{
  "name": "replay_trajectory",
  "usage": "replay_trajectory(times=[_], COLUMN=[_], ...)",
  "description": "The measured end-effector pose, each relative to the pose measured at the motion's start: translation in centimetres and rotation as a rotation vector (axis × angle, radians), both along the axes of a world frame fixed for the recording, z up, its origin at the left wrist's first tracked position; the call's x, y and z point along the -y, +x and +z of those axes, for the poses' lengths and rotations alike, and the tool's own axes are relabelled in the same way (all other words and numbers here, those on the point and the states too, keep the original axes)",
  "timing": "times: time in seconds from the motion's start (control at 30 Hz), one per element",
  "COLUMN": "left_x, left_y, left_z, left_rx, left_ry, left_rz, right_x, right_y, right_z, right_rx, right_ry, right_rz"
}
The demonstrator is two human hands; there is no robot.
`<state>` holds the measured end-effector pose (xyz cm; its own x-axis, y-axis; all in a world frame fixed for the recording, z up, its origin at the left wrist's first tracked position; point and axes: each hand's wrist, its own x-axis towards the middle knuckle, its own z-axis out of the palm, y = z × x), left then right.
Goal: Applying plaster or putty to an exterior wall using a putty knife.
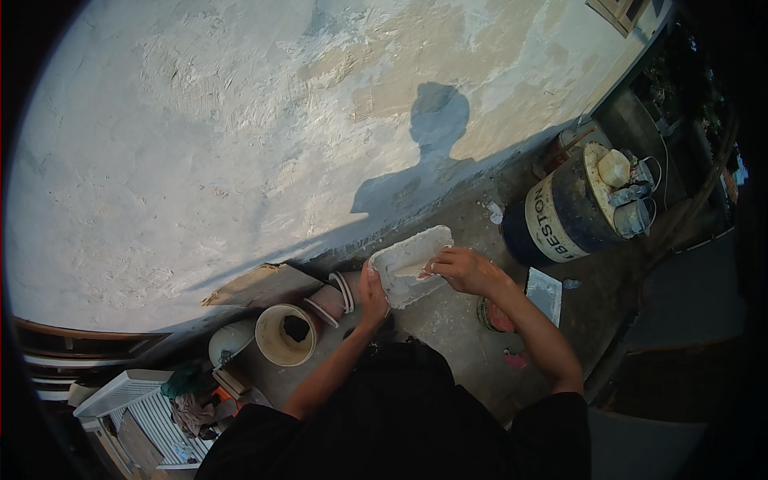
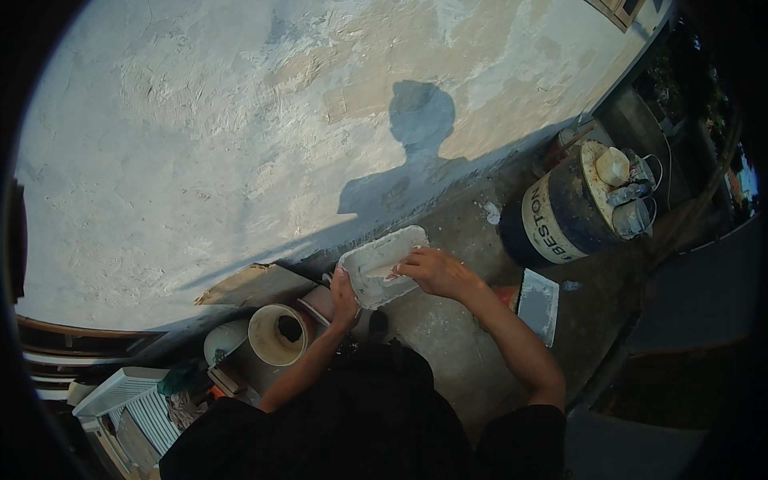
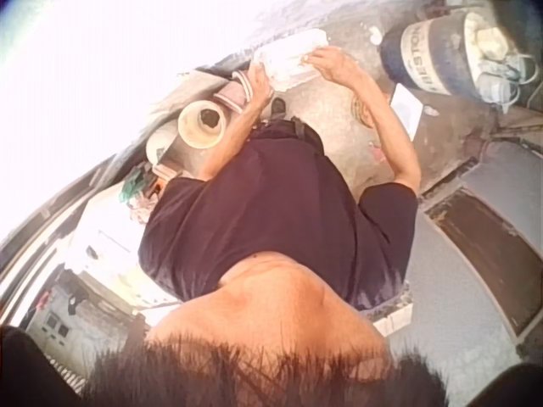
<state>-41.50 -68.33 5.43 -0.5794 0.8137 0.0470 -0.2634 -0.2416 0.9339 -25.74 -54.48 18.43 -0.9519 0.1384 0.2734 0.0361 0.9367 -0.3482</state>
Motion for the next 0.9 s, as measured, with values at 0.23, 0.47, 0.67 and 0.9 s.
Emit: replay_trajectory(times=[0.23,0.47,0.67,0.9], left_x=[-0.3,0.2,0.1,0.0], left_y=[0.0,0.0,0.3,0.5], left_z=[-0.4,-0.1,0.6,0.0], left_rx=[0.089,0.033,-0.017,0.025], left_ry=[0.005,-0.025,-0.008,-0.027], left_rz=[-0.011,-0.019,0.029,0.015], right_x=[-1.3,-2.1,-2.5,-2.5], right_y=[-0.7,-1.8,-2.2,-1.7], right_z=[1.7,2.4,2.2,1.7], right_rx=[0.106,0.154,0.128,0.19], right_ry=[-0.072,-0.172,-0.304,-0.242], right_rz=[0.068,0.062,-0.009,0.032])
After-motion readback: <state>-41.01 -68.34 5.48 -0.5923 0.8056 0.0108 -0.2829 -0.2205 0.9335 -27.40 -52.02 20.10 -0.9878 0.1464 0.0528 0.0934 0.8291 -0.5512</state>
